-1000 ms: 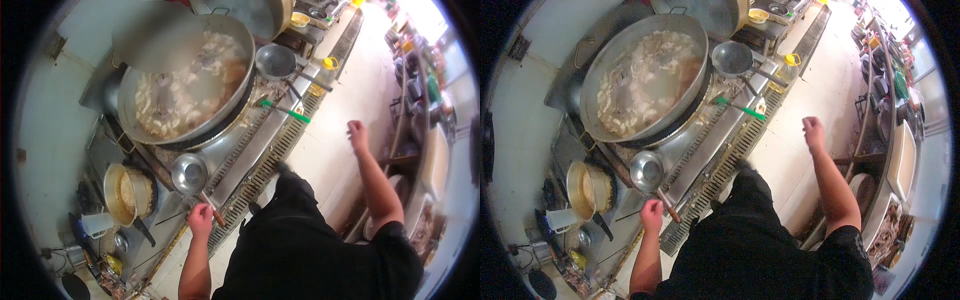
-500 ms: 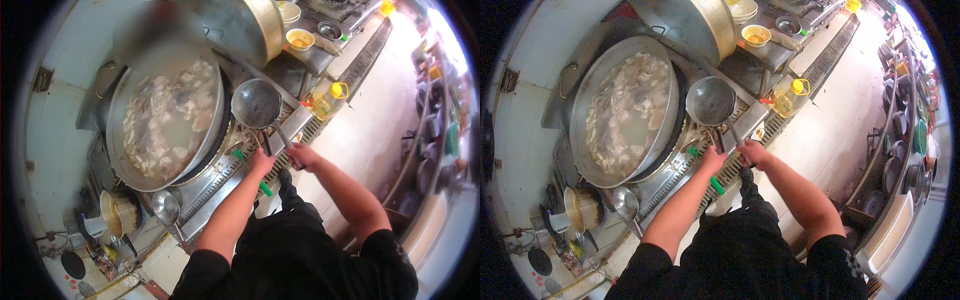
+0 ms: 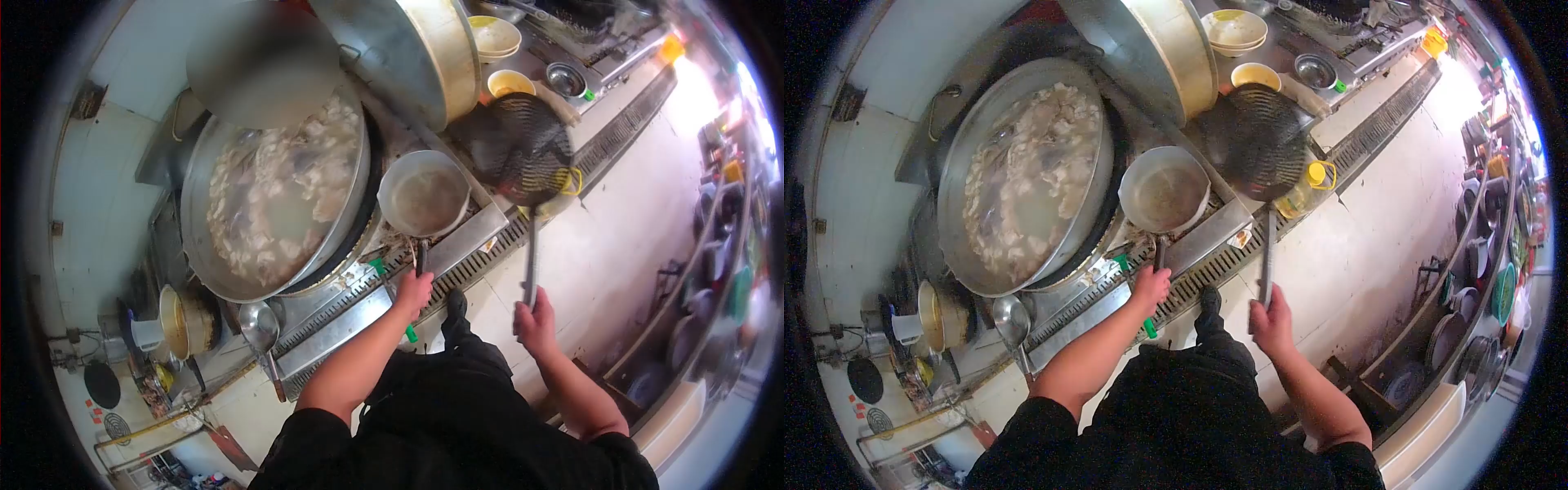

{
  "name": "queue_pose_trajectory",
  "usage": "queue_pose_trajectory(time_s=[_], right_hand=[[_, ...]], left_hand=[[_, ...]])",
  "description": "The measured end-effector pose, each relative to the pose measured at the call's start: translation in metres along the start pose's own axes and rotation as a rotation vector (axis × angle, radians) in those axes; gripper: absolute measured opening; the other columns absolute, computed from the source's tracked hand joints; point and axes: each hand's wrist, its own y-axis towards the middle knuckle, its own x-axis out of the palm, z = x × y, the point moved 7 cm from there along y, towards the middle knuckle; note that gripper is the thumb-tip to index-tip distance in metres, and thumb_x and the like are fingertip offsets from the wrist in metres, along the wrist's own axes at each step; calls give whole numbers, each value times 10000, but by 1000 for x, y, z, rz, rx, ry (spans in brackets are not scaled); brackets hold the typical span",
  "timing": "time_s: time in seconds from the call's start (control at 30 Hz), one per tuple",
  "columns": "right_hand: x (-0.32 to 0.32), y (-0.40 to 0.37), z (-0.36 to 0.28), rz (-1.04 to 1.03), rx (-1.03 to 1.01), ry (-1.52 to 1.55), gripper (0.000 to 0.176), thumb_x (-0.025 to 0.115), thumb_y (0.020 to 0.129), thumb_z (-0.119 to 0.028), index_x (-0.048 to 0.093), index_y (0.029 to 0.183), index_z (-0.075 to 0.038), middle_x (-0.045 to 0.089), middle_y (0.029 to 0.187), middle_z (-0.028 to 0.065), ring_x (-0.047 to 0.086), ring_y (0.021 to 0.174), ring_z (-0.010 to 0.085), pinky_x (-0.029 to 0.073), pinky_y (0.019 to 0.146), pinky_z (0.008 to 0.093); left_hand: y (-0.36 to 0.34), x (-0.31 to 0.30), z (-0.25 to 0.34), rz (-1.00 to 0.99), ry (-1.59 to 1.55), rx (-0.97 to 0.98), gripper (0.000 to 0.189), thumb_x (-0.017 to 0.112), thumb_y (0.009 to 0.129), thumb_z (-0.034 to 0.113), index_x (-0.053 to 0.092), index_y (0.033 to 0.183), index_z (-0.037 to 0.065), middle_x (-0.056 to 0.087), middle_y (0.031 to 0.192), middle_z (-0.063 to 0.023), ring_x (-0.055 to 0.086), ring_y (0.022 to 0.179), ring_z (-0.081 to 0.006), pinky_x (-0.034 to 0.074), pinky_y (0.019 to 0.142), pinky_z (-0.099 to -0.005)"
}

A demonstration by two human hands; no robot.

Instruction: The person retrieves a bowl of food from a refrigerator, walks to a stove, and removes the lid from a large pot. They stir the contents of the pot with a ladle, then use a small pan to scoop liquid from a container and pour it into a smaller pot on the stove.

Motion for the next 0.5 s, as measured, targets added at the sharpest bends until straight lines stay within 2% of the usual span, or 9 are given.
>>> queue_pose_trajectory(time_s=[0.03,0.1,0.2,0.27,0.33,0.47,0.5], right_hand=[[-15,0,8,78,-48,-69,345,473,813,-22,411,1152,-30,466,649,18,436,449,95,374,399,241],[-30,-3,6,143,-9,2,329,467,815,-25,392,1134,-25,461,622,14,441,443,94,375,392,240],[-38,-1,11,129,94,-14,306,481,793,-36,406,1089,-26,457,572,30,451,436,111,379,379,251],[-24,2,19,53,153,69,307,491,784,-39,414,1081,-25,461,575,31,456,437,115,383,381,253],[-4,6,38,-44,246,189,297,515,763,-45,445,1051,-22,477,590,35,465,440,126,391,385,258],[58,19,58,-197,280,268,260,528,777,-74,469,1024,-18,485,590,38,461,421,130,383,375,251],[76,26,63,-230,292,265,246,510,788,-81,478,1026,-30,489,593,39,462,423,133,377,373,250]], left_hand=[[-11,-4,0,4,-9,6,129,527,805,152,410,782,104,379,550,23,338,400,-75,231,343,-234],[-36,-7,1,-82,-18,3,134,544,797,181,455,797,82,436,580,8,391,434,-75,295,364,-230],[-80,-23,5,-149,-85,15,108,548,806,158,471,804,83,426,583,17,382,449,-63,289,378,-224],[-117,-39,10,-199,-125,20,95,546,814,146,475,808,84,419,582,22,377,447,-58,281,377,-218],[-158,-65,16,-179,-136,54,117,518,835,119,433,756,98,363,557,45,304,421,-37,211,358,-202],[-257,-154,8,-66,-172,166,78,527,824,85,462,782,71,383,547,44,333,409,-42,241,356,-202],[-282,-181,-1,13,-169,193,71,519,819,67,461,778,63,384,536,34,331,402,-47,242,353,-203]])
